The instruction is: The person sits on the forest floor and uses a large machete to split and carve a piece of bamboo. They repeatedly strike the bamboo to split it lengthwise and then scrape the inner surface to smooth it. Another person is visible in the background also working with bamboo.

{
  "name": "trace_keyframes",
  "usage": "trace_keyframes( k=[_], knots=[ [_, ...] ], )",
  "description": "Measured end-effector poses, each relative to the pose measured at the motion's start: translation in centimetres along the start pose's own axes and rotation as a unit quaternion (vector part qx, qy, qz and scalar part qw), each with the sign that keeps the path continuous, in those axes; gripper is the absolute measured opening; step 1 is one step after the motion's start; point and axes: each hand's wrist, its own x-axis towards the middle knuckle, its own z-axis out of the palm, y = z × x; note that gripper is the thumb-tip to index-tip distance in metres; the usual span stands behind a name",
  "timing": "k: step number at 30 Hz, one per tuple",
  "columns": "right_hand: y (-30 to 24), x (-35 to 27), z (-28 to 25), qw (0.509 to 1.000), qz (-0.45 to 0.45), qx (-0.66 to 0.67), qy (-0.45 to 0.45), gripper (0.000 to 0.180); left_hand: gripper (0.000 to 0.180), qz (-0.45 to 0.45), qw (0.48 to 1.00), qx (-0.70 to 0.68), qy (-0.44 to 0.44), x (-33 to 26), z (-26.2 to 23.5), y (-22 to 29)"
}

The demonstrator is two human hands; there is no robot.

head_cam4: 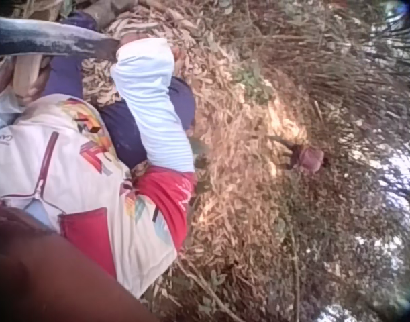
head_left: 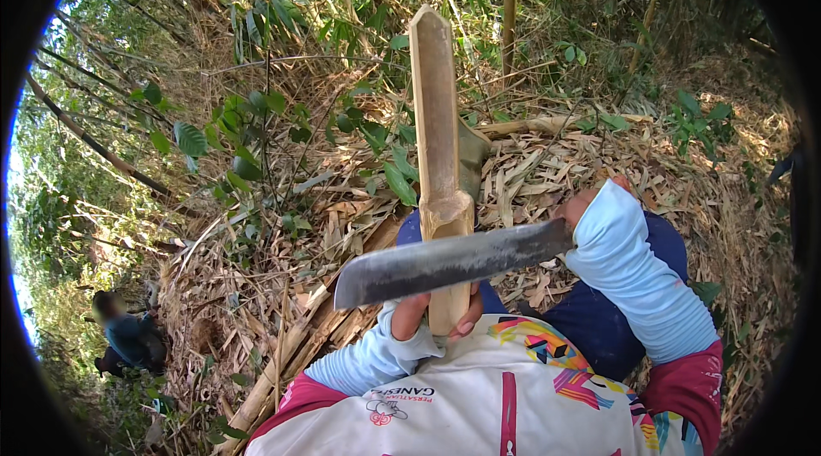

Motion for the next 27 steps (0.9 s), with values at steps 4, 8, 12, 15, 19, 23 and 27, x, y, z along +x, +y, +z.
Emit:
trace_keyframes(
  k=[4, 8, 12, 15, 19, 23, 27],
  knots=[
    [1.0, -0.2, -0.3, 0.961, 0.128, 0.223, 0.104, 0.02, 0.068, 0.033, 0.998, -0.015, 0.046, 0.1, 0.9, 0.5],
    [-0.1, 0.0, 0.6, 0.881, 0.14, 0.414, 0.181, 0.019, 0.068, 0.026, 0.998, -0.053, -0.015, 1.1, -0.6, 0.1],
    [-1.3, 0.4, -0.5, 0.775, 0.161, 0.607, 0.066, 0.026, 0.065, 0.097, 0.993, 0.003, 0.063, 1.6, 1.0, -0.2],
    [-1.9, 0.4, -1.3, 0.689, 0.17, 0.704, 0.019, 0.031, 0.063, 0.112, 0.992, 0.026, 0.055, 2.3, 0.5, -1.3],
    [-3.0, 1.3, -1.6, 0.706, 0.099, 0.7, 0.048, 0.034, 0.064, 0.113, 0.99, 0.053, 0.06, 2.8, 0.9, -2.1],
    [-4.6, 2.0, -2.1, 0.652, 0.049, 0.754, 0.061, 0.032, 0.079, 0.078, 0.991, 0.1, 0.045, 2.8, 0.1, -2.9],
    [-5.2, 2.4, -2.3, 0.661, 0.054, 0.746, 0.067, 0.031, 0.088, 0.087, 0.979, 0.16, 0.094, 3.2, 1.7, -2.7]
  ],
)
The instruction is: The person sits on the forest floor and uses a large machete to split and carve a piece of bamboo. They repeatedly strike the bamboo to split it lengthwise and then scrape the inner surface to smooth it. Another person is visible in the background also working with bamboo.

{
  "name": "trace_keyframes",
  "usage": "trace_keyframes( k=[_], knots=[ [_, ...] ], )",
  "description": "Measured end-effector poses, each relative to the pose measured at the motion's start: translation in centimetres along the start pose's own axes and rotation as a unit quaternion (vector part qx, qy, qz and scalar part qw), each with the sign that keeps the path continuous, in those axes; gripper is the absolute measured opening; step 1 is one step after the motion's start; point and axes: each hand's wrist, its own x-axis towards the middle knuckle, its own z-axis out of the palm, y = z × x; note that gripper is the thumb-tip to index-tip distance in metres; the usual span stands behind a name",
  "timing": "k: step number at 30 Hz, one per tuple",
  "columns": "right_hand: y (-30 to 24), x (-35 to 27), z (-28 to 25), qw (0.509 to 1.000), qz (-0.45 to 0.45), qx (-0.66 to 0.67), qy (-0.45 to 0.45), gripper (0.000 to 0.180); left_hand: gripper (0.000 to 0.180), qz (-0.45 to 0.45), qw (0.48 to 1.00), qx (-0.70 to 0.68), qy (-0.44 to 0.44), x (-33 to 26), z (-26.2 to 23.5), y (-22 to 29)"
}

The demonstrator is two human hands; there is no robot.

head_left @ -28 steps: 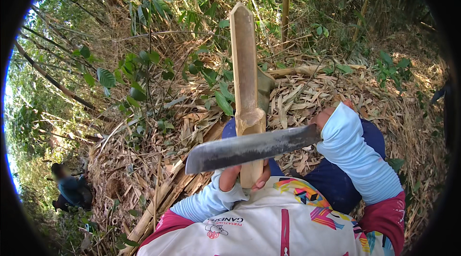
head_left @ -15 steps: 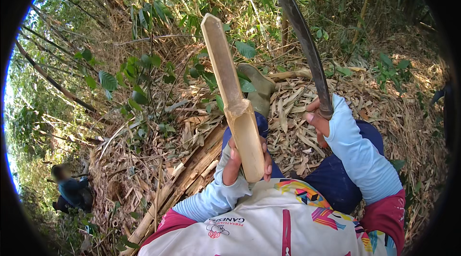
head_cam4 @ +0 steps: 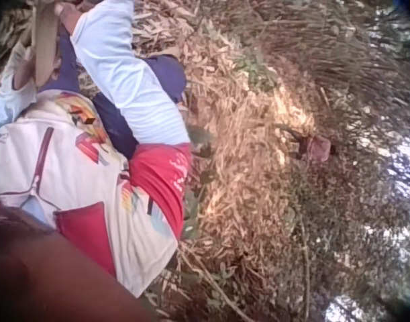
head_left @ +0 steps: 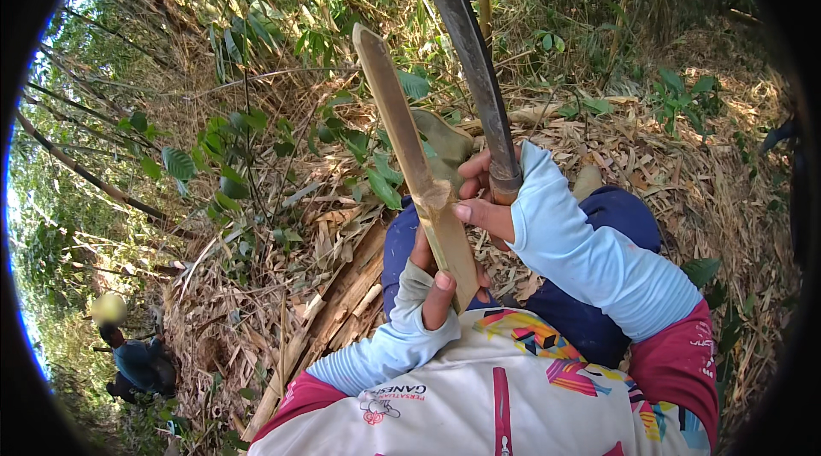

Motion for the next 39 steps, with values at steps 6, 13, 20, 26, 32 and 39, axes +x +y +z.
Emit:
trace_keyframes(
  k=[6, 13, 20, 26, 32, 39],
  knots=[
    [1.4, 0.7, -0.2, 0.998, -0.046, -0.037, -0.022, 0.032, 0.071, -0.013, 1.0, 0.003, 0.002, 0.1, 0.1, 0.1],
    [-0.5, 0.3, -1.9, 0.994, -0.019, -0.09, 0.052, 0.035, 0.064, -0.059, 0.984, -0.165, -0.03, -0.3, -2.3, -0.8],
    [0.5, -2.1, -4.5, 0.996, -0.087, -0.034, -0.009, 0.059, 0.045, -0.023, 0.975, -0.216, -0.04, 0.5, -4.4, 1.6],
    [2.2, -3.9, -3.8, 0.994, -0.098, -0.038, -0.009, 0.056, 0.052, 0.047, 0.978, -0.202, -0.03, 0.2, -5.9, 2.3],
    [2.8, -4.5, -1.5, 0.998, -0.048, -0.036, -0.011, 0.075, 0.068, 0.104, 0.981, -0.149, 0.06, -0.4, -2.8, 3.2],
    [2.4, -5.4, 0.9, 0.999, 0.02, 0.0, -0.027, 0.08, 0.07, 0.072, 0.983, -0.161, 0.044, -0.8, -2.6, 1.1]
  ],
)
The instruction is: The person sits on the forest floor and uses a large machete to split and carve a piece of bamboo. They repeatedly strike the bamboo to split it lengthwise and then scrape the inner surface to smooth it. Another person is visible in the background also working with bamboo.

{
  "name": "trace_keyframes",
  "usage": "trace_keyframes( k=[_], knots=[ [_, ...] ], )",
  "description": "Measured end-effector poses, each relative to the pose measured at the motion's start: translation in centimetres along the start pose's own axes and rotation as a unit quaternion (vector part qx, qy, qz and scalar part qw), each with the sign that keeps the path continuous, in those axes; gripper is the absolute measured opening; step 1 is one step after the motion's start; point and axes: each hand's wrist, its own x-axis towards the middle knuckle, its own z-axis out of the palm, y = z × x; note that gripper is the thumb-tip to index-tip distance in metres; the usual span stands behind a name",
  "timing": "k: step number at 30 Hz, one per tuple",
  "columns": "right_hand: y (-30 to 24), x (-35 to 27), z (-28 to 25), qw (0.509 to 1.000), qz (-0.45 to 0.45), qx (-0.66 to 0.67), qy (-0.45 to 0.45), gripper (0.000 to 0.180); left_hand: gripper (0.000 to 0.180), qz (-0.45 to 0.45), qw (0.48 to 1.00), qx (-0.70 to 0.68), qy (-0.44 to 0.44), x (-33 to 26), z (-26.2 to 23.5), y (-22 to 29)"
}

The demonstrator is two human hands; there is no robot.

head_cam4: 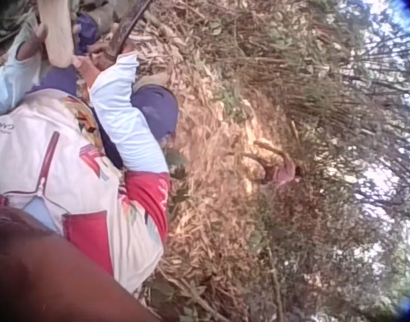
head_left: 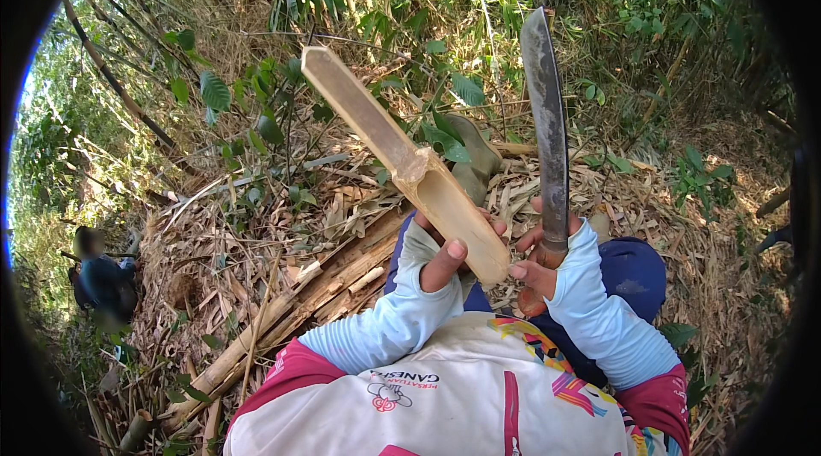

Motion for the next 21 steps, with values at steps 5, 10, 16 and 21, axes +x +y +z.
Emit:
trace_keyframes(
  k=[5, 10, 16, 21],
  knots=[
    [0.9, 0.2, 0.0, 1.0, 0.017, 0.006, -0.009, 0.074, 0.069, -0.026, 0.997, -0.068, 0.018, -0.4, 2.0, 0.9],
    [0.0, 0.1, 0.5, 0.999, 0.02, 0.037, -0.008, 0.067, 0.069, 0.021, 0.998, -0.056, 0.033, -0.4, 2.0, 0.5],
    [-0.7, 0.2, 0.2, 0.995, 0.018, 0.096, 0.037, 0.064, 0.076, 0.028, 0.999, -0.031, 0.027, -0.3, 2.5, 0.9],
    [-1.3, 1.4, -2.2, 0.992, -0.031, 0.076, 0.095, 0.061, 0.091, 0.018, 0.996, 0.085, -0.021, -0.5, 1.5, 3.9]
  ],
)
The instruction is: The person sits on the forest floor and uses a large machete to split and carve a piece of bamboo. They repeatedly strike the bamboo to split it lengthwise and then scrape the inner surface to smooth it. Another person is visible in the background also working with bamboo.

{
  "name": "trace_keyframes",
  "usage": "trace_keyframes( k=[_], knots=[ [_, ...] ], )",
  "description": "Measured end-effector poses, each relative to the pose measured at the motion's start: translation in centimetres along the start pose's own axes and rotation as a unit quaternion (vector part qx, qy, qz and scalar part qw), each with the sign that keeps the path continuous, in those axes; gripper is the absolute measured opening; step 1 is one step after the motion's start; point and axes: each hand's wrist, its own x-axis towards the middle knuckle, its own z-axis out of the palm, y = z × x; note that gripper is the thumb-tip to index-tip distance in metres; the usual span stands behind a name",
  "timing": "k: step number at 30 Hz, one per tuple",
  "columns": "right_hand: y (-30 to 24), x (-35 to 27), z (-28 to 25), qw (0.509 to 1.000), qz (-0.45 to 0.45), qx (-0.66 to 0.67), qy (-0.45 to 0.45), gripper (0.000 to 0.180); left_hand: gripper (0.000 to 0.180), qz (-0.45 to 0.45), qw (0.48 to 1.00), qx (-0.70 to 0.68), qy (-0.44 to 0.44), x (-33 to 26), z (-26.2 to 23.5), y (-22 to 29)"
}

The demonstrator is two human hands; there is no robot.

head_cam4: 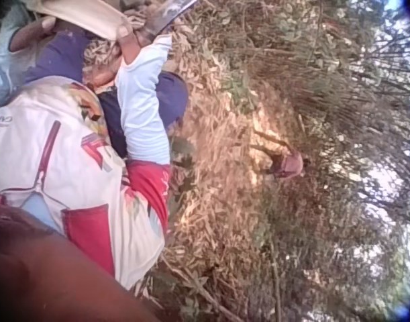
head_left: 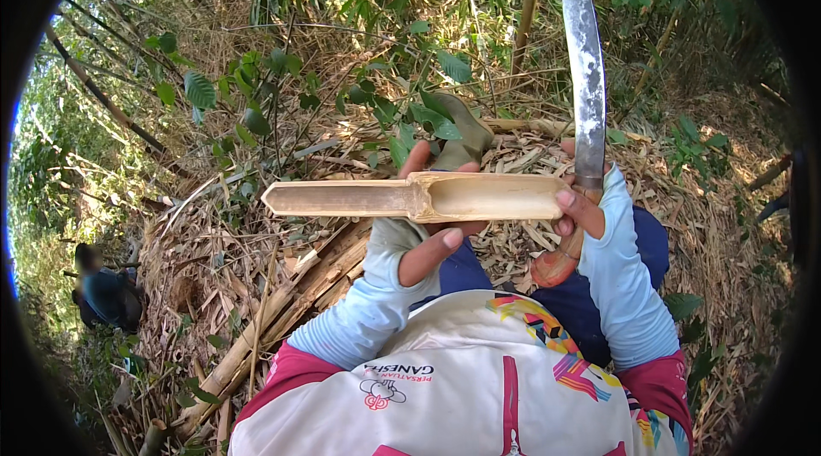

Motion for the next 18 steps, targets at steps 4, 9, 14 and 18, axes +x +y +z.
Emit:
trace_keyframes(
  k=[4, 9, 14, 18],
  knots=[
    [-1.0, 0.6, -2.5, 1.0, -0.022, -0.018, 0.006, 0.063, 0.081, -0.049, 0.999, -0.008, -0.021, -1.2, -1.2, 0.9],
    [-2.7, 1.1, -3.0, 0.997, -0.04, -0.061, 0.036, 0.068, 0.056, -0.107, 0.948, -0.254, -0.162, -2.0, -5.6, 0.0],
    [-4.2, 2.4, -3.7, 0.99, -0.054, -0.13, -0.007, 0.072, 0.083, -0.285, 0.923, -0.183, -0.184, -1.5, -3.0, 1.0],
    [-4.3, 3.7, -3.4, 0.984, -0.067, -0.156, -0.049, 0.07, 0.077, -0.359, 0.907, 0.048, -0.214, -0.5, 0.7, 1.7]
  ],
)
